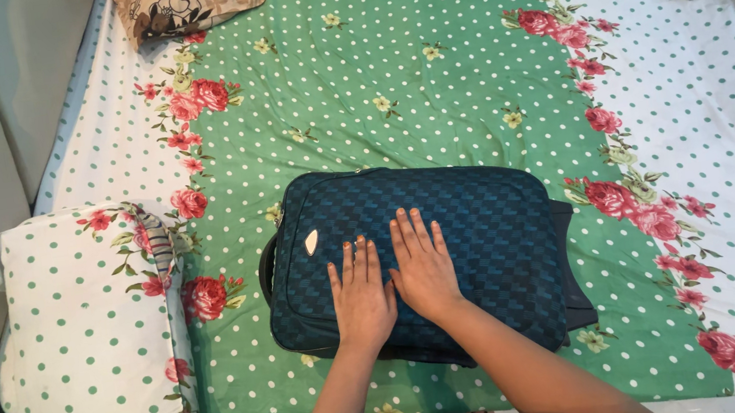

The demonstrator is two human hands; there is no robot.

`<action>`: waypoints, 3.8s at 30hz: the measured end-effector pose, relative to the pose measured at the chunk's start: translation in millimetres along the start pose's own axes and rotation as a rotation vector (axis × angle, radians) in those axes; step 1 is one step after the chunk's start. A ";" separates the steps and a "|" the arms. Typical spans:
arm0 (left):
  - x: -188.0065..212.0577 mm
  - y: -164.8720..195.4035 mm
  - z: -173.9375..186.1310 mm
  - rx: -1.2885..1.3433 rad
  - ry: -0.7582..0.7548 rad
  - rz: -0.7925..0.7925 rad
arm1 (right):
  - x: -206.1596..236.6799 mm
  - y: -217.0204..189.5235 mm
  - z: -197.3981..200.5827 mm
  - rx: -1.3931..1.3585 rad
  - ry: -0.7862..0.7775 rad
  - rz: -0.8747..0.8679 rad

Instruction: The person opens a backpack lying on a bed and unzips its compartments. They take out a laptop and place it on a desk, then remove headphones and set them beside the laptop, and finally take out a pair of eyeglasses and place them on the desk.

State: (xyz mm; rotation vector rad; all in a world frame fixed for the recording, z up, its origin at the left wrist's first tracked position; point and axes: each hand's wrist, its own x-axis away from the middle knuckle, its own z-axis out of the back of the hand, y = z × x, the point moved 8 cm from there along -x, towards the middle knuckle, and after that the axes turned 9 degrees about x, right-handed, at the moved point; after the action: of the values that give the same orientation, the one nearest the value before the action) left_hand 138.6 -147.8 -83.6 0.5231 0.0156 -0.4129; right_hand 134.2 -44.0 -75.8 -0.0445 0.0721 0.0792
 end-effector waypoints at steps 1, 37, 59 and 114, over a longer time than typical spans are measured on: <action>0.8 -0.7 1.8 0.008 0.009 -0.002 | 0.1 -1.2 0.3 0.001 0.002 -0.003; -0.2 -85.6 -11.7 -0.047 -0.119 0.119 | -18.8 -39.8 -42.9 -0.051 -0.049 0.148; 27.9 -103.9 -55.0 -0.019 -0.064 0.017 | -44.5 -35.4 -115.6 -0.109 -0.053 0.152; 155.6 -230.7 4.8 0.585 0.715 0.716 | -29.7 -265.2 -142.2 -0.010 -0.005 1.002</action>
State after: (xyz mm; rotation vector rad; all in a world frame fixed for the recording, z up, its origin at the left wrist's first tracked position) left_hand 191.6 -390.5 -209.1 1.1784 0.3936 0.5069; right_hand 116.1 -317.2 -204.3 -0.0147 0.0838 1.0809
